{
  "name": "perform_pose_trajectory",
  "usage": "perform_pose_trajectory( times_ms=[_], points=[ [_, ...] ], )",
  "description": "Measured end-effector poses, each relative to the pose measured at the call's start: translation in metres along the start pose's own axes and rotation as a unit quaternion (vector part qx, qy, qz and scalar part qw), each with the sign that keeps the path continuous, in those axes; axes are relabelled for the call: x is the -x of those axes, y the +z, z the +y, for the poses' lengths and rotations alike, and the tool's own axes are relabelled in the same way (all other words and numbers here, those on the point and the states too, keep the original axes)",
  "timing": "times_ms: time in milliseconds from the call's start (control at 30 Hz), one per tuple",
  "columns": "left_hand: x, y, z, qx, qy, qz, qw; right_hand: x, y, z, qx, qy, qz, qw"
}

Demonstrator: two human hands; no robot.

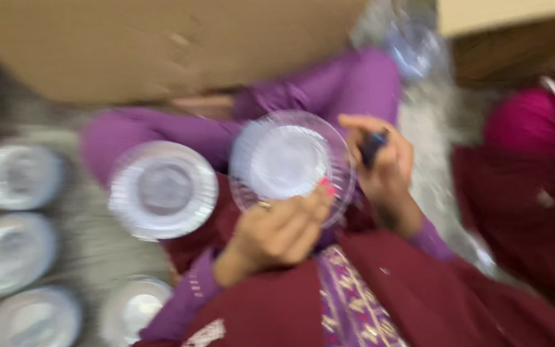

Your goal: The person sits on the floor and uses a small blue utility knife to trim the edges of clear plastic plates. They hold each plate with one hand and carefully cut along the rim with the other, then place the trimmed plate into a nearby cardboard box.

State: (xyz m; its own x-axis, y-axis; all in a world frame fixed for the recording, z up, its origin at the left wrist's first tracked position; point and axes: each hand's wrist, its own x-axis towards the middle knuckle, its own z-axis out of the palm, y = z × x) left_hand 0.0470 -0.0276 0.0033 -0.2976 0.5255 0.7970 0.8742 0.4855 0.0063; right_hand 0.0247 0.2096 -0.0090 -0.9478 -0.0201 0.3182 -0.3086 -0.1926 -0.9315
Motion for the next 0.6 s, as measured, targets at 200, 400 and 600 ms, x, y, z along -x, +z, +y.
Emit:
perform_pose_trajectory(
  times_ms=[200,400,600],
  points=[
    [-0.007,0.012,0.002,0.054,-0.115,-0.009,0.992,-0.025,0.013,0.017,0.208,0.144,0.092,0.963],
    [-0.008,-0.003,0.003,0.138,-0.181,0.089,0.970,-0.020,-0.004,0.008,0.335,-0.073,-0.057,0.938],
    [0.006,-0.005,-0.042,0.379,-0.379,-0.017,0.844,-0.018,-0.001,-0.029,0.294,-0.195,-0.209,0.912]
  ],
)
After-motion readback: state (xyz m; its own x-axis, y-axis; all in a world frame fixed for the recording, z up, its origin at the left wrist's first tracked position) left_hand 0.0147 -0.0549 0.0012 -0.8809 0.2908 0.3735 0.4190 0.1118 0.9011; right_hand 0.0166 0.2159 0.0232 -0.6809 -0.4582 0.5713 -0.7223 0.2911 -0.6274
